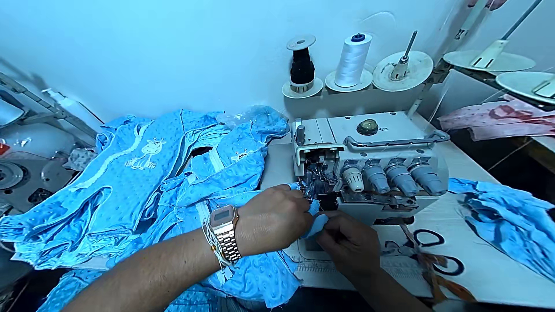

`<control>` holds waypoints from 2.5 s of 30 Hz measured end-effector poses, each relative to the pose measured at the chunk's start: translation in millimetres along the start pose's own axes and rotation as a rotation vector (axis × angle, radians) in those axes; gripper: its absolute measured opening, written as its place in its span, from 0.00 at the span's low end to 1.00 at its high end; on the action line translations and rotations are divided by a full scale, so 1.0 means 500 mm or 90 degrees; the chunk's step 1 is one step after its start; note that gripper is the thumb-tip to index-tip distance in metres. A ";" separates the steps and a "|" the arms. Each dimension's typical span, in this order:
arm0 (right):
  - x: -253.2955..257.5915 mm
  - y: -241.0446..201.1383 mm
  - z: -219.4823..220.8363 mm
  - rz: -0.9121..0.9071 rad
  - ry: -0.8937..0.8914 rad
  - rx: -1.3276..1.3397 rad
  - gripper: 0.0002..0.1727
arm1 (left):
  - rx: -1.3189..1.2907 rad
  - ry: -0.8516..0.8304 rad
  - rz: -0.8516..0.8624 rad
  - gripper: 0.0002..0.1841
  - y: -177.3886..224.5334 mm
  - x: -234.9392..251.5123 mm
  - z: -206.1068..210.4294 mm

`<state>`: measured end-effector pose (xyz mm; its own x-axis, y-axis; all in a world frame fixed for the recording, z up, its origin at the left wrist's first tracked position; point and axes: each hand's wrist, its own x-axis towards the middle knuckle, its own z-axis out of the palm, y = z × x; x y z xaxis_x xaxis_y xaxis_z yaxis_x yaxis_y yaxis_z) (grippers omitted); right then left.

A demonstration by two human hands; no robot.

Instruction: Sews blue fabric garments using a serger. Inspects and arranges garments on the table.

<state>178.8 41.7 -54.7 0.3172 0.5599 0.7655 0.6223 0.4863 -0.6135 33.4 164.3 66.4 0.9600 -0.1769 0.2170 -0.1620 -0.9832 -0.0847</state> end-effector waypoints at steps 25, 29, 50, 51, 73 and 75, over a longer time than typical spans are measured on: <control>0.027 -0.022 0.010 0.130 -0.002 -0.031 0.10 | -0.483 0.102 -0.144 0.05 -0.082 -0.021 0.019; 0.040 -0.030 0.017 0.142 -0.002 -0.041 0.06 | -0.631 0.113 -0.199 0.05 -0.088 -0.028 0.028; 0.004 0.013 0.031 -0.018 0.033 -0.003 0.04 | -0.021 0.172 -0.184 0.07 0.015 -0.057 0.060; 0.004 0.008 0.033 -0.016 0.037 -0.036 0.06 | 0.007 0.146 -0.230 0.07 0.016 -0.052 0.051; 0.035 0.000 0.017 -0.025 -0.015 -0.073 0.08 | -0.347 0.107 -0.058 0.09 -0.061 -0.029 0.034; 0.025 0.002 0.016 -0.044 -0.010 -0.065 0.08 | -0.317 0.119 -0.065 0.09 -0.046 -0.029 0.043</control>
<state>177.8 54.6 -47.2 0.2602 0.5376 0.8020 0.7126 0.4536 -0.5352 28.1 190.6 44.1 0.9267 -0.0402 0.3737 -0.2030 -0.8904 0.4075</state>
